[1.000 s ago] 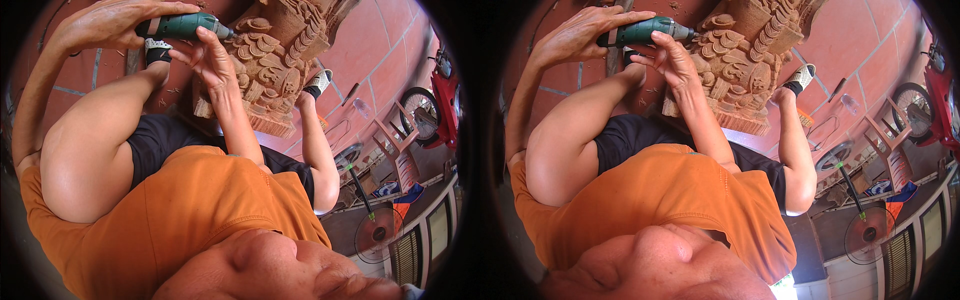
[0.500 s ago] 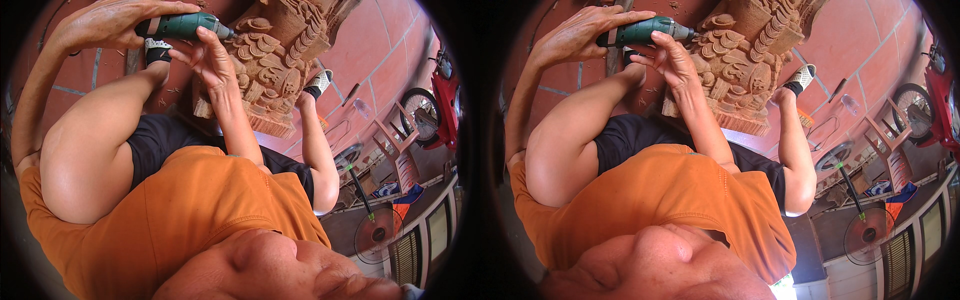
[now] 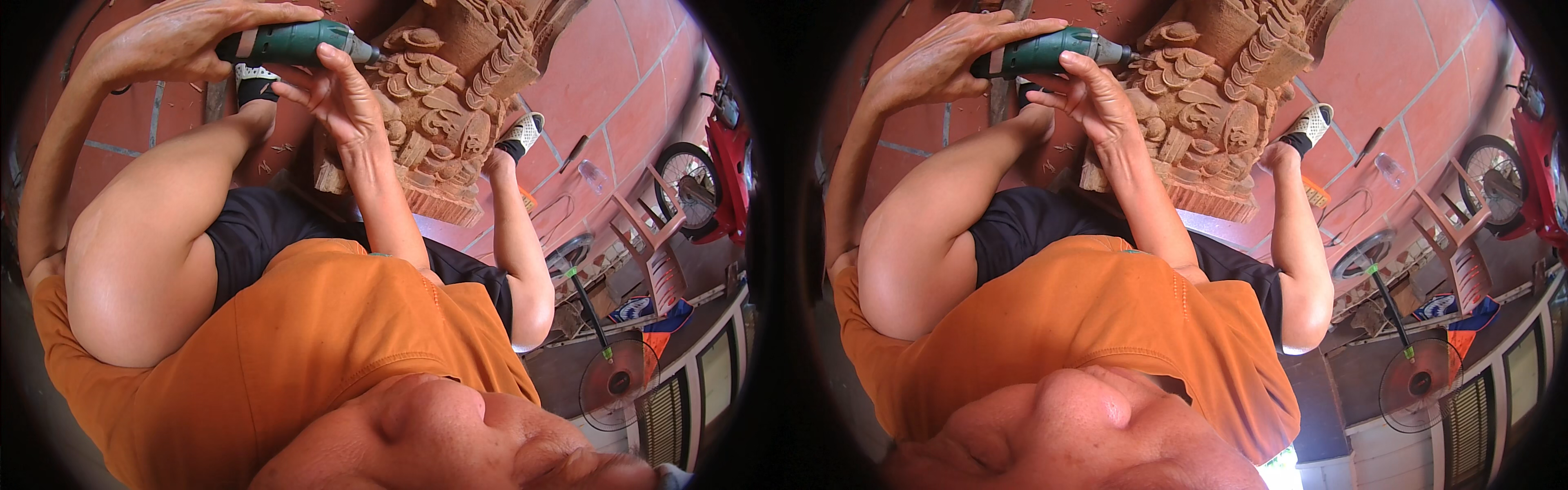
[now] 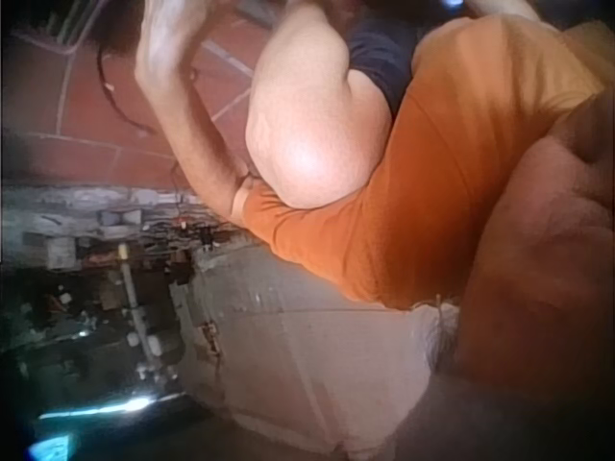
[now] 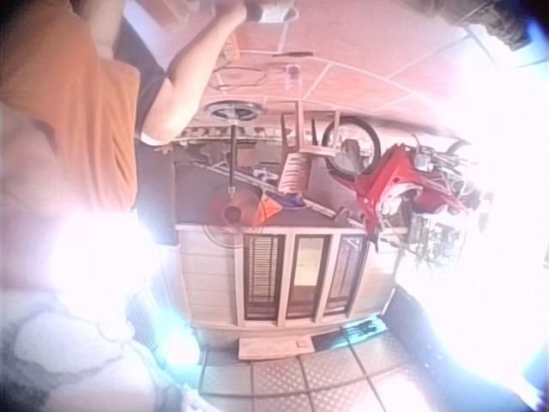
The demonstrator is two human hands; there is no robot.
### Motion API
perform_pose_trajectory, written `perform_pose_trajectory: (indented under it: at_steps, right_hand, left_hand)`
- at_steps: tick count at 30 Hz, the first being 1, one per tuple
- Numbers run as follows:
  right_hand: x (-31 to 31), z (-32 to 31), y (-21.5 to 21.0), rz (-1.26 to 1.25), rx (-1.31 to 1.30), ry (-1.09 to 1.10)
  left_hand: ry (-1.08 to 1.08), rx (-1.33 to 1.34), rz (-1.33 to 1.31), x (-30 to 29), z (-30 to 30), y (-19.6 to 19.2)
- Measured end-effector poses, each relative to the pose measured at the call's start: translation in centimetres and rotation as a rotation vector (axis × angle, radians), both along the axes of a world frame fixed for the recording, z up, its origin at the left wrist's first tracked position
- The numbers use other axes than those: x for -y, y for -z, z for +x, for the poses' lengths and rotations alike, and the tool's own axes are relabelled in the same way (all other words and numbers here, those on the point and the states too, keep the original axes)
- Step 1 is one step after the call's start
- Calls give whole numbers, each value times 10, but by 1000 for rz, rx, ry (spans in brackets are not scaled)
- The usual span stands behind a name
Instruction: The person uses a handheld rotary carving tool to refine details on a wooden sculpture. They hold the tool with both hands and carefully work on the surface of the piece, which is positioned between their legs while sitting on the floor.
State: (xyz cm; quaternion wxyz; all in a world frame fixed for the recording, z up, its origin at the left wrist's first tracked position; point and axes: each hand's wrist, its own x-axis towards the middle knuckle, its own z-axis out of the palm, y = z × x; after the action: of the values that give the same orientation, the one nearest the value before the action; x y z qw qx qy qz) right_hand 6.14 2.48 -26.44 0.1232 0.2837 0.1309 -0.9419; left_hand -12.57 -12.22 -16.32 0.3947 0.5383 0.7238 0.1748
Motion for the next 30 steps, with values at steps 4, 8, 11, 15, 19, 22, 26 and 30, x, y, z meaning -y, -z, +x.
perform_pose_trajectory:
  at_steps: [4,8,11,15,19,22,26,30]
  right_hand:
    - [0,1,2,-10,-6,0]
    - [0,2,3,-9,-7,-5]
    - [0,3,4,-8,-3,-1]
    - [0,3,2,-16,9,14]
    - [-2,3,2,-8,0,57]
    - [0,0,0,-25,-20,55]
    - [2,-2,-1,-56,-33,34]
    - [-2,2,2,-33,-34,69]
  left_hand:
    - [12,-7,62,2,0,4]
    - [10,11,52,1,0,3]
    - [140,-28,-93,-14,-7,-25]
    - [216,-61,-154,-13,-12,-21]
    - [256,-57,-162,-21,-18,-19]
    - [236,-53,-150,-17,-19,-23]
    - [196,-64,-150,-14,-15,-34]
    - [222,-66,-109,-18,-16,-19]
